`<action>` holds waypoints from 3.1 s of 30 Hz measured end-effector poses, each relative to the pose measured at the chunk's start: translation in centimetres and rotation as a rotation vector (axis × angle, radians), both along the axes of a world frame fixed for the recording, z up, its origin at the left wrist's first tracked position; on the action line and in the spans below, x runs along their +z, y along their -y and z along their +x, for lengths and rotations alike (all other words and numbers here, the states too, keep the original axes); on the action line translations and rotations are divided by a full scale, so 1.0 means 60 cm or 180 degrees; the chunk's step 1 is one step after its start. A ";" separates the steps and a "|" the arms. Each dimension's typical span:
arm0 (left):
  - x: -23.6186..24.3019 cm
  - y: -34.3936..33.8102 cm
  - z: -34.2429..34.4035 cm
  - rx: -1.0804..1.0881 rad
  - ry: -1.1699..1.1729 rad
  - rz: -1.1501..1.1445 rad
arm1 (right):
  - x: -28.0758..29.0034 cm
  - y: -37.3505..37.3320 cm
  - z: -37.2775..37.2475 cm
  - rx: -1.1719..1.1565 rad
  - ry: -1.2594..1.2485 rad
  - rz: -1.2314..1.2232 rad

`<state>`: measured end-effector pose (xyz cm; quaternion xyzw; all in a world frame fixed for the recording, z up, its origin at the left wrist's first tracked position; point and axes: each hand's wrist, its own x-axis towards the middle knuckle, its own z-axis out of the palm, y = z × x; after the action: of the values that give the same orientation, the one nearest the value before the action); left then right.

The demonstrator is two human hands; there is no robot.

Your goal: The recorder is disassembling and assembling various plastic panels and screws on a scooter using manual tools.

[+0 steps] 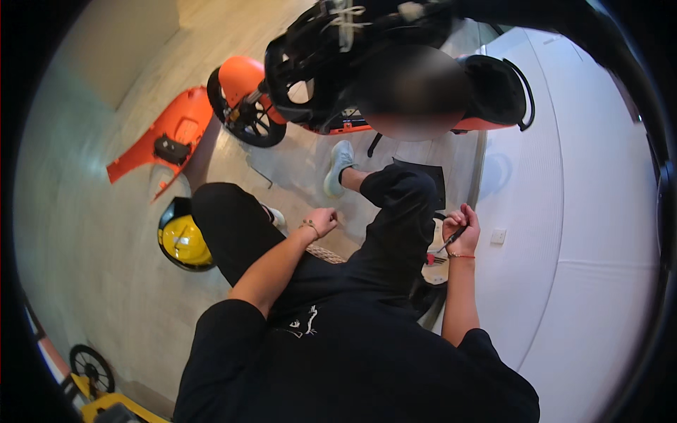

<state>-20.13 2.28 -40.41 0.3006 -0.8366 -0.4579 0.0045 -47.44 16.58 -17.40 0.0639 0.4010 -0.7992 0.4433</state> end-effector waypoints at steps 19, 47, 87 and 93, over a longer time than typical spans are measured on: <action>0.370 -0.179 -0.259 -0.0398 -0.1417 0.0078 | -0.080 -0.160 0.047 0.0945 0.0095 -0.0143; 0.315 0.052 -0.327 -0.1515 0.0427 -0.1404 | -0.773 -0.182 -0.130 0.0924 -0.0368 0.4763; 0.417 -0.082 -0.225 0.0489 -0.0499 0.0670 | -0.014 0.043 0.035 0.0641 0.0010 -0.0854; 0.473 -0.132 -0.163 0.0676 -0.0847 0.1017 | 0.041 0.014 0.109 0.1082 -0.1165 -0.0982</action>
<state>-29.88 10.22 -12.00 0.3208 -0.7092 -0.6170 0.1152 -40.92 15.76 -14.97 -0.2176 0.3529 -0.7632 0.4956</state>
